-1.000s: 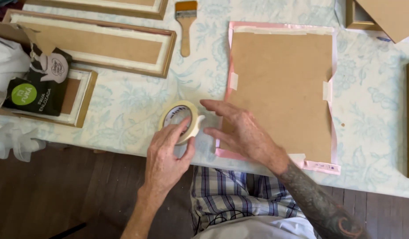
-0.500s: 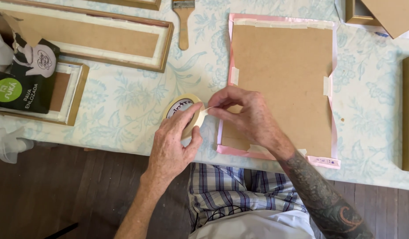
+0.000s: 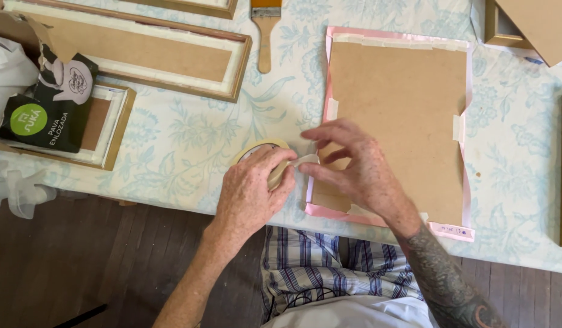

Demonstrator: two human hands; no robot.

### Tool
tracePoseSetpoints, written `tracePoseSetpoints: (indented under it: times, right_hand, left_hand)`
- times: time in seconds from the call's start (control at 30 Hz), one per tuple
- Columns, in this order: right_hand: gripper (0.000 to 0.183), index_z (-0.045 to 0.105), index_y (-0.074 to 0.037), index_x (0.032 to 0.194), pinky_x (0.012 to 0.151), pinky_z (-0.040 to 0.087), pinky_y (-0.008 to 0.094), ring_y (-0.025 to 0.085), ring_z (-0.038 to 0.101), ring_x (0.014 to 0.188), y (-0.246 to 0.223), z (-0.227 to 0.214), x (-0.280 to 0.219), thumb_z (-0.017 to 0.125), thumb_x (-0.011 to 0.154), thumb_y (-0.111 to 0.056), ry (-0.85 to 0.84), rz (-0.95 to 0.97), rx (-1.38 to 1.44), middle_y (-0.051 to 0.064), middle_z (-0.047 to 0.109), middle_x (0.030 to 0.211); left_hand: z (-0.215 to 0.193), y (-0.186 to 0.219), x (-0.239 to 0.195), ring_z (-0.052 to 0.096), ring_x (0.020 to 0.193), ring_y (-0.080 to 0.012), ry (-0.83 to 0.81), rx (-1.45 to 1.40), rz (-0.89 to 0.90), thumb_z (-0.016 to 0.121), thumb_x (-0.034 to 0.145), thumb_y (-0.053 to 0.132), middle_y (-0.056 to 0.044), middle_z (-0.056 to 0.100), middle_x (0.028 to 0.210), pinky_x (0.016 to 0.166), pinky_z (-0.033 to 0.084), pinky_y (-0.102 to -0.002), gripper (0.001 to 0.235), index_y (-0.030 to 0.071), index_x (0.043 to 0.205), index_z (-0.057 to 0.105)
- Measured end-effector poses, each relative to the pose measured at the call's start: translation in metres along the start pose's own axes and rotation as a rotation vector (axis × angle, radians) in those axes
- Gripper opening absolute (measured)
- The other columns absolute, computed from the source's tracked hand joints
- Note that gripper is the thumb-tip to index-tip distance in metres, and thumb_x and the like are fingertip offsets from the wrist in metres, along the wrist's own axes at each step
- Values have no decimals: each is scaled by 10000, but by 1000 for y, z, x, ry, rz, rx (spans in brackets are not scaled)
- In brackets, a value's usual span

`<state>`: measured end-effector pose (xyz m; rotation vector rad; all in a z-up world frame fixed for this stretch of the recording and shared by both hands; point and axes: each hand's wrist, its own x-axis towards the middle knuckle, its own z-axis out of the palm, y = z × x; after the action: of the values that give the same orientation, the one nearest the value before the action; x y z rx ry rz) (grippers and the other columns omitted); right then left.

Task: Taping pink fabric or paper onto a cardboard backing to prepare it for framing

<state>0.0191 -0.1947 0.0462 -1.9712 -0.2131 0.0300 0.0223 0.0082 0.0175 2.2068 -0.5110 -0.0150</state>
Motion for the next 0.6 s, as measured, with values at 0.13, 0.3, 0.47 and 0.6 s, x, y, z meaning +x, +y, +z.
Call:
tracePoseSetpoints:
  times: [0.13,0.3,0.47,0.6]
  right_hand:
    - [240,808,-110,1086,813,622,324,180,727,880,0,8,-1,838,848,-106,-29,-1,5,80,769,906]
    - [136,829,-156,996,771,613,279,129,709,801,-4,5,-4,832,866,-118,16,-25,-38,49,772,829]
    - [122,799,-124,1005,799,610,300,173,709,846,6,-3,2,808,885,-103,-13,-74,-54,88,753,871]
    - [133,789,-103,1024,814,612,340,219,722,859,5,-9,4,796,891,-98,-80,-87,-100,115,746,886]
  left_hand:
    - [1,10,-1,761,875,-310,14,-12,11,646,987,193,-123,716,915,729,622,-427,170,133,1124,727]
    - [9,8,0,763,852,-360,63,-45,-28,659,992,225,-176,727,904,698,630,-447,191,87,1109,720]
    - [15,6,3,753,834,-317,78,78,18,646,1000,229,-117,701,895,694,620,-433,143,152,1098,716]
    - [22,3,0,745,749,-262,114,191,48,668,986,226,-66,683,844,632,609,-390,122,192,1090,723]
